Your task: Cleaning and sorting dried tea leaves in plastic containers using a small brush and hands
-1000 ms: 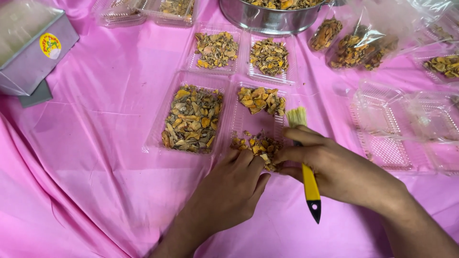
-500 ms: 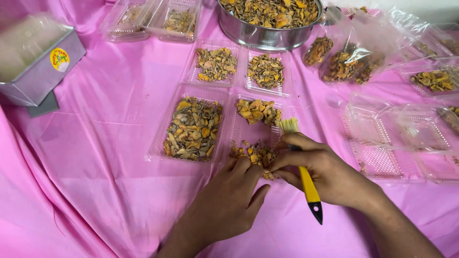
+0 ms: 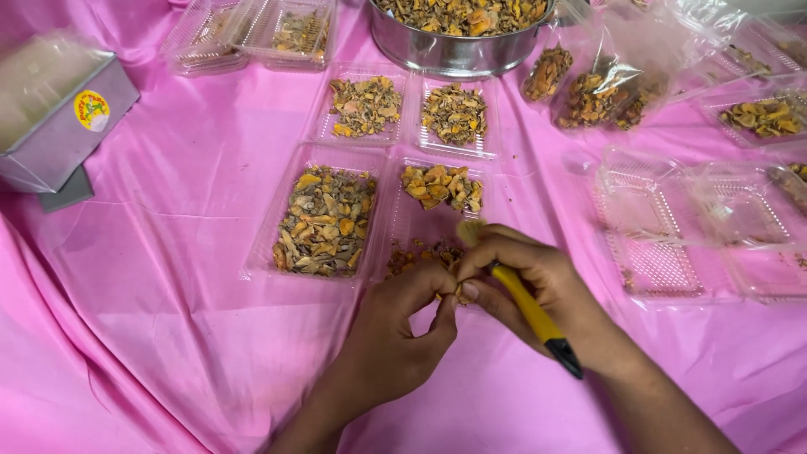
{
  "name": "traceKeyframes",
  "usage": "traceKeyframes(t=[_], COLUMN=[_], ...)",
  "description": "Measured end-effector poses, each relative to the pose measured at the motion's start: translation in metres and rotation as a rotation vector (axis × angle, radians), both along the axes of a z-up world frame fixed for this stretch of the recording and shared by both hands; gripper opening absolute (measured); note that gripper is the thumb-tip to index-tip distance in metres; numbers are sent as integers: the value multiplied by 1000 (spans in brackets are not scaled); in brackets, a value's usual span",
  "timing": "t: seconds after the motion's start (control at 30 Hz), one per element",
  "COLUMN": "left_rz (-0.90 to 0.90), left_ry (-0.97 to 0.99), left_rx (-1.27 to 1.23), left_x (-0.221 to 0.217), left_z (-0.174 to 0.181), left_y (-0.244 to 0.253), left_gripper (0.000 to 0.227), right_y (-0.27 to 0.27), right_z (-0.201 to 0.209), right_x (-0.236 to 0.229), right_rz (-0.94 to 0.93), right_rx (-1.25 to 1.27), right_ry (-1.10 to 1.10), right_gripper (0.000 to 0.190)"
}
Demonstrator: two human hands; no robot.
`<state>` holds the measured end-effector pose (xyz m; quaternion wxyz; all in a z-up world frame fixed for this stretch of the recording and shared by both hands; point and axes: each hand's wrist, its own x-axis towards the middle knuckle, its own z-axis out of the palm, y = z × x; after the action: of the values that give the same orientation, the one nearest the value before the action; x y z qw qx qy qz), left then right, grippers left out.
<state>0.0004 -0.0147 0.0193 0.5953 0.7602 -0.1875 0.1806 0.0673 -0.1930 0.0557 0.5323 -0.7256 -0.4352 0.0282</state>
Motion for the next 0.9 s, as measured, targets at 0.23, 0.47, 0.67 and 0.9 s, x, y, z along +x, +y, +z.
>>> traceKeyframes(t=[0.23,0.47,0.67,0.9], left_rz=[36,-2,90,120], left_ry=[148,184,180,101], left_rx=[-116,-262,-213,-230], left_x=[3,11,18,25], left_z=[-10,-19,-22,-2], left_y=[-2,4,5,7], left_gripper=[26,29,25,28], right_y=[2,-16,-12,-14], right_z=[-4,6,-7,-15], right_x=[-10,-13,-32,-38], right_rz=[-79,-406,-510,-309], right_rx=[9,-177,241,163], right_ry=[-46,-161,-126,-100], right_gripper=[8,48,10,10])
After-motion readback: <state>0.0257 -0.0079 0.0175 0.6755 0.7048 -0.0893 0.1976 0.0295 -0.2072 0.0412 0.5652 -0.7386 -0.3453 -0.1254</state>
